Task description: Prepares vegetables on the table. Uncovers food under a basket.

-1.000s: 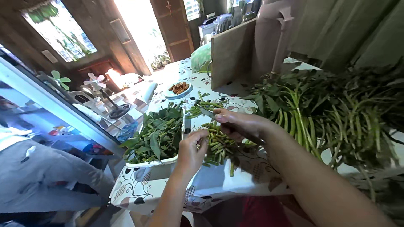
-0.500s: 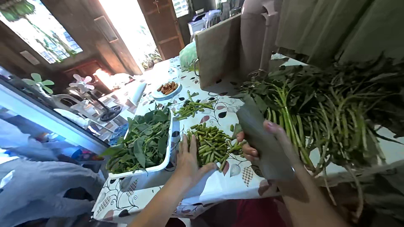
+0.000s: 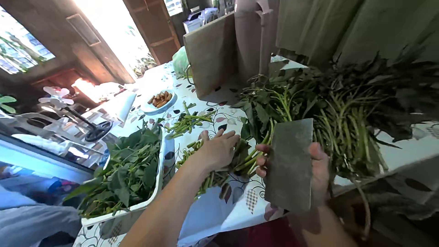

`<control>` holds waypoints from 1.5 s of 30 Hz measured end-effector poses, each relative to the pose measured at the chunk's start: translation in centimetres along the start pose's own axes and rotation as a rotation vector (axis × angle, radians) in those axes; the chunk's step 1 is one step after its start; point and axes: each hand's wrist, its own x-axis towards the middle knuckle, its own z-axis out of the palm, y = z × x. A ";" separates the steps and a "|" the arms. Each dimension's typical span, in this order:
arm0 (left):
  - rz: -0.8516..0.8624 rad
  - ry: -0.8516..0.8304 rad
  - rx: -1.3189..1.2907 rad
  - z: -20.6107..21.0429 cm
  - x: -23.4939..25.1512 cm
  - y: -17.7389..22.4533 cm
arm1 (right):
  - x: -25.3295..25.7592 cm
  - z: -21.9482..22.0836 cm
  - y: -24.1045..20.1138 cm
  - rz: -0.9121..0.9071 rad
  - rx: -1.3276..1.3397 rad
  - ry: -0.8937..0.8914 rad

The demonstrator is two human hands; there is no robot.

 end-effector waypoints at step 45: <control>0.000 0.305 -0.315 -3.5 1.9 4.8 | -0.9 -0.7 0.8 -0.218 0.216 -0.012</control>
